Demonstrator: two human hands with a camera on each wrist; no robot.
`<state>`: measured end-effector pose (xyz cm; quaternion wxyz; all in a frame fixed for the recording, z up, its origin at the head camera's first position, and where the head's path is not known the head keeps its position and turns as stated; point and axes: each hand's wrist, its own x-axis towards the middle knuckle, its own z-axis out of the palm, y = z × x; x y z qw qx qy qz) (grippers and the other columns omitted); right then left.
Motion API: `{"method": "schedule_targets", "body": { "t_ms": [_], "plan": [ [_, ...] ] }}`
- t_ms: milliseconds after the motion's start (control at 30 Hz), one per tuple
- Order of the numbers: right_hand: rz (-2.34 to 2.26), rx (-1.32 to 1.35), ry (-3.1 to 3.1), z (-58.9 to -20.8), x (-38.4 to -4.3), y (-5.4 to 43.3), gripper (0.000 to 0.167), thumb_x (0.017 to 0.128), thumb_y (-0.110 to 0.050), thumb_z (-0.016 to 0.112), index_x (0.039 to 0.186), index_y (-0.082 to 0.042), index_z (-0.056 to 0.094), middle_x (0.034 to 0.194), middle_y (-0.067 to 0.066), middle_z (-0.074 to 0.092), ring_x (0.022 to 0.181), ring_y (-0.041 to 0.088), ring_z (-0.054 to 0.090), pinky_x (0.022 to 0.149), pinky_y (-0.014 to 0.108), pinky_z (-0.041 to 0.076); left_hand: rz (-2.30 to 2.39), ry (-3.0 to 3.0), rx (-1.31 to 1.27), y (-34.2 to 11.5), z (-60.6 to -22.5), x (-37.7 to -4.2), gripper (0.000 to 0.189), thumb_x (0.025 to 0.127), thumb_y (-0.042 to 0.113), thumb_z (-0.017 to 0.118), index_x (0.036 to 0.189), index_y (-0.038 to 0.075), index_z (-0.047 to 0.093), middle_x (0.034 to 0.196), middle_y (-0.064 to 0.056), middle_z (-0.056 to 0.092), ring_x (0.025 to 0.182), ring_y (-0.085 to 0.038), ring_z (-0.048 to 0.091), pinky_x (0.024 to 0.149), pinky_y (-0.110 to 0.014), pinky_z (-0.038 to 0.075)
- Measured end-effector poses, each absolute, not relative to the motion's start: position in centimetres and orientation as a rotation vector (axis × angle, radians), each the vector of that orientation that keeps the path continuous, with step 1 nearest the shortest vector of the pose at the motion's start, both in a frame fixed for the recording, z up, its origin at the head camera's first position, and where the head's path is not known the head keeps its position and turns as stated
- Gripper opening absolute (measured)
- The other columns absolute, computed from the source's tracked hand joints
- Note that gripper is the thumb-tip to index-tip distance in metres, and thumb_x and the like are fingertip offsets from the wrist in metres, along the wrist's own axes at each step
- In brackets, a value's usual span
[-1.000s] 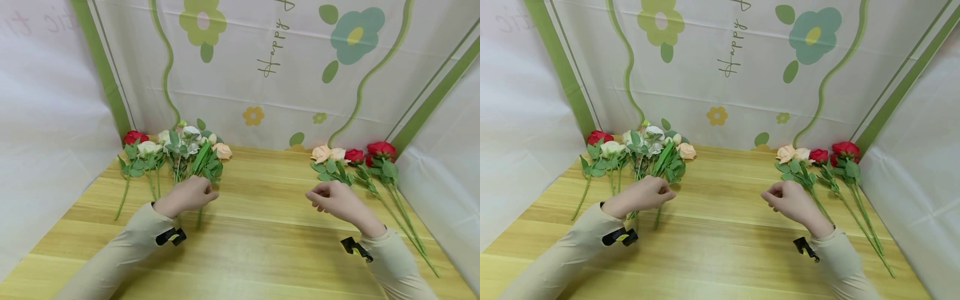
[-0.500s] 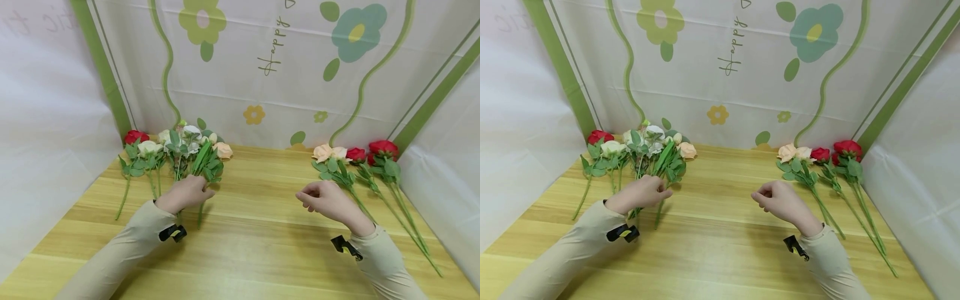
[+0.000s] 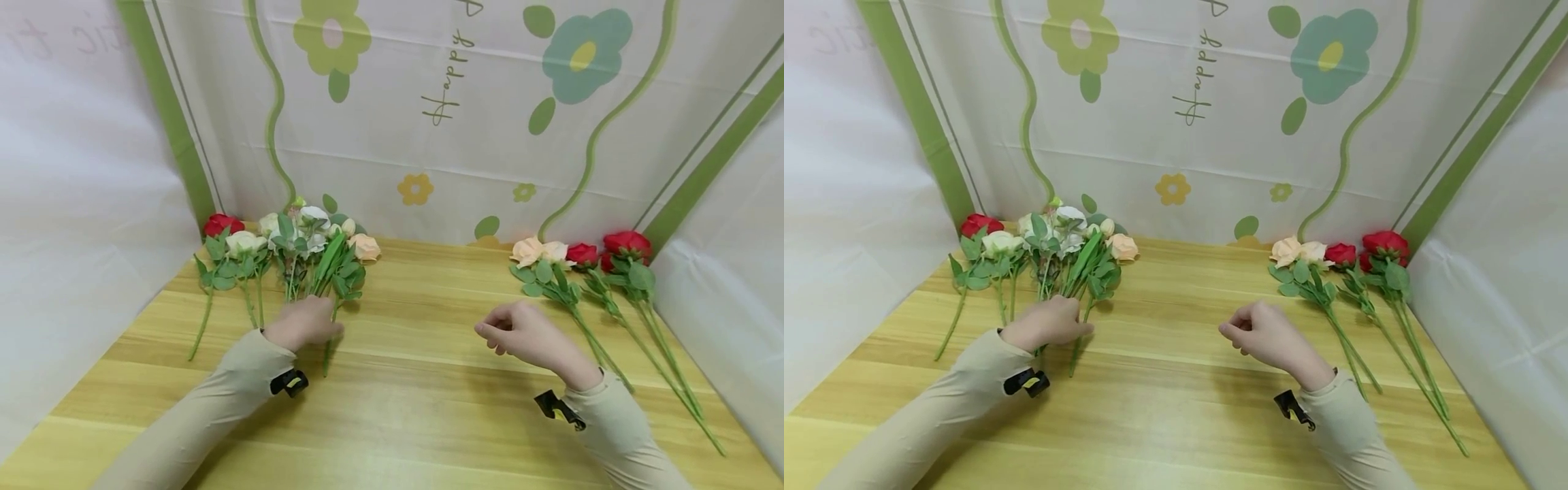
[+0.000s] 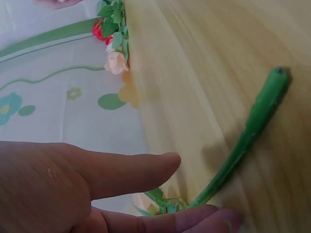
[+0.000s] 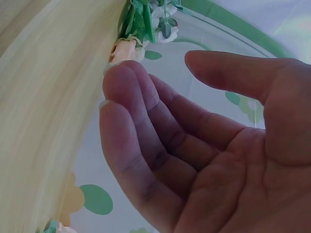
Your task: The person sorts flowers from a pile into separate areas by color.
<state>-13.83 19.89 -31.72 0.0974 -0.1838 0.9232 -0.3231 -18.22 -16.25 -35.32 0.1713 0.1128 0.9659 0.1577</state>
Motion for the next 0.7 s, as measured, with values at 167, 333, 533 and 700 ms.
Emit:
{"method": "schedule_targets", "body": {
  "t_ms": [167,333,533,700],
  "plan": [
    [-0.953,-0.549,2.732,-31.69,-13.77,19.82,0.026,0.099,-0.028,0.061,0.096,-0.006,0.073,0.073,0.0,0.065,0.067,0.023,0.064,0.06,0.033,0.052,0.437,2.756,0.35,-15.93,-35.88,-18.03,0.024,0.088,0.019,0.065,0.071,0.009,0.052,0.059,-0.001,0.037,0.05,-0.015,0.035,0.047,-0.03,0.028],
    [-0.952,-0.538,2.723,-31.77,-13.81,19.68,0.027,0.099,-0.03,0.061,0.096,-0.006,0.073,0.073,0.0,0.065,0.067,0.021,0.064,0.06,0.033,0.052,0.416,2.777,0.4,-15.7,-36.13,-17.75,0.03,0.086,0.006,0.062,0.064,0.012,0.042,0.056,0.001,0.026,0.049,-0.014,0.026,0.047,-0.029,0.023],
    [-0.945,-0.541,2.717,-32.11,-13.99,19.67,0.026,0.099,-0.029,0.061,0.094,-0.006,0.073,0.073,0.001,0.064,0.066,0.021,0.063,0.06,0.034,0.052,0.431,2.742,0.415,-15.47,-36.05,-17.63,0.033,0.085,-0.002,0.056,0.06,0.013,0.04,0.056,0.001,0.024,0.049,-0.014,0.023,0.046,-0.029,0.021],
    [-0.937,-0.543,2.71,-32.31,-14.03,19.68,0.026,0.1,-0.028,0.061,0.092,-0.006,0.072,0.072,0.002,0.064,0.065,0.022,0.063,0.059,0.034,0.052,0.437,2.692,0.425,-15.38,-36.0,-17.31,0.039,0.083,0.0,0.055,0.051,0.015,0.04,0.044,0.005,0.026,0.042,-0.011,0.02,0.042,-0.026,0.019]
  ]
}}
